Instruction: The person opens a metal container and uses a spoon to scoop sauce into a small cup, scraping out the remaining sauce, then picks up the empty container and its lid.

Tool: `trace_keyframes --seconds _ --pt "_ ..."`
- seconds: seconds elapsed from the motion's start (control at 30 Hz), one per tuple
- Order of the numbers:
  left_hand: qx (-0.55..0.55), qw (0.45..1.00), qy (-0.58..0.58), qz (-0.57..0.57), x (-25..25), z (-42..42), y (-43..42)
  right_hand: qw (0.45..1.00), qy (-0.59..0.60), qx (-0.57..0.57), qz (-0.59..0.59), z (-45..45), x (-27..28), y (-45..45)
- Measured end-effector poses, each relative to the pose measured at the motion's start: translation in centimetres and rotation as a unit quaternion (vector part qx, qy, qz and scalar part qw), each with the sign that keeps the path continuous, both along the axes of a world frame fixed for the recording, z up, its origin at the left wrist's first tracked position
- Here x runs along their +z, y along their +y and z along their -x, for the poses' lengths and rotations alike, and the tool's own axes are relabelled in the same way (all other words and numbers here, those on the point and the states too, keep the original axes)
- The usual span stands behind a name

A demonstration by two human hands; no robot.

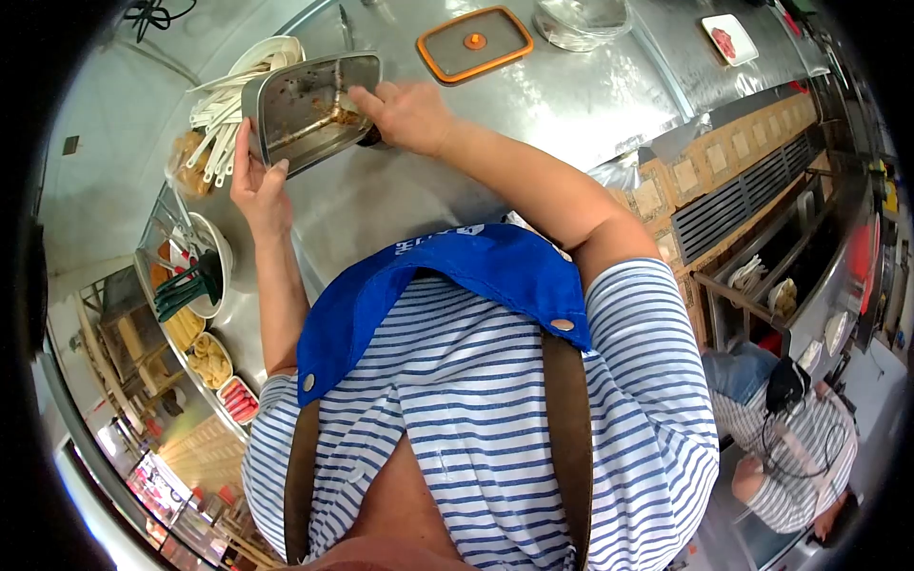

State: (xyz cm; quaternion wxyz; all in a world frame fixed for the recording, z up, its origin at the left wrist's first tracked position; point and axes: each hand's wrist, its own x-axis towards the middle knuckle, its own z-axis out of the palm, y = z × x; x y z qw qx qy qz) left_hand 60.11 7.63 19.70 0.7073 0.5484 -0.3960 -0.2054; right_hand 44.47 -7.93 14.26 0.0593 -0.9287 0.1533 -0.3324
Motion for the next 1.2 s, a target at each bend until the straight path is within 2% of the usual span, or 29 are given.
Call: trace_keyframes --seconds 0.03,0.13,0.17,0.23,0.33,0.5,0.77,0.97,1.03,1.13,1.2 --pt "-0.002 1.000 0.000 0.001 0.0 0.1 -0.1 0.999 0.018 0.024 0.034 0.2 -0.5 -0.1" --pt "-0.001 1.000 0.006 0.007 0.6 0.5 0.0 0.998 0.036 0.048 0.020 1.4 -1.7 0.1" --pt "0.005 0.999 -0.037 -0.009 0.7 0.6 0.1 0.998 0.037 0.052 0.019 1.4 -1.4 -0.2" --pt "0.011 0.997 -0.077 -0.029 0.5 0.7 0.5 0.999 0.004 -0.035 0.018 1.3 -0.7 -1.0" --pt "0.016 0.981 -0.176 -0.076 0.1 0.6 0.3 0.998 0.047 -0.029 0.030 0.7 -0.7 -1.5" --pt "0.002 0.970 -0.228 -0.079 0.8 1.7 0.1 0.994 0.102 0.014 0.035 1.5 -1.8 -0.3" --pt "0.015 0.967 -0.239 -0.087 0.7 1.7 0.2 0.990 0.116 0.077 0.002 5.7 -1.7 -1.4" --pt "-0.006 0.970 -0.226 -0.085 1.3 2.2 0.0 0.996 0.087 -0.004 -0.014 3.0 -2.0 -1.6" --pt "-0.017 0.974 -0.206 -0.091 1.3 2.1 -0.1 0.995 0.089 0.043 0.021 2.7 -3.0 -1.2" --pt "0.024 0.966 -0.249 -0.068 1.1 1.6 -0.1 0.994 0.081 0.074 0.006 5.2 -2.9 -0.8" --pt "0.045 0.955 -0.278 -0.097 1.1 1.4 0.1 0.992 0.094 0.082 0.010 7.1 -2.9 -1.4"
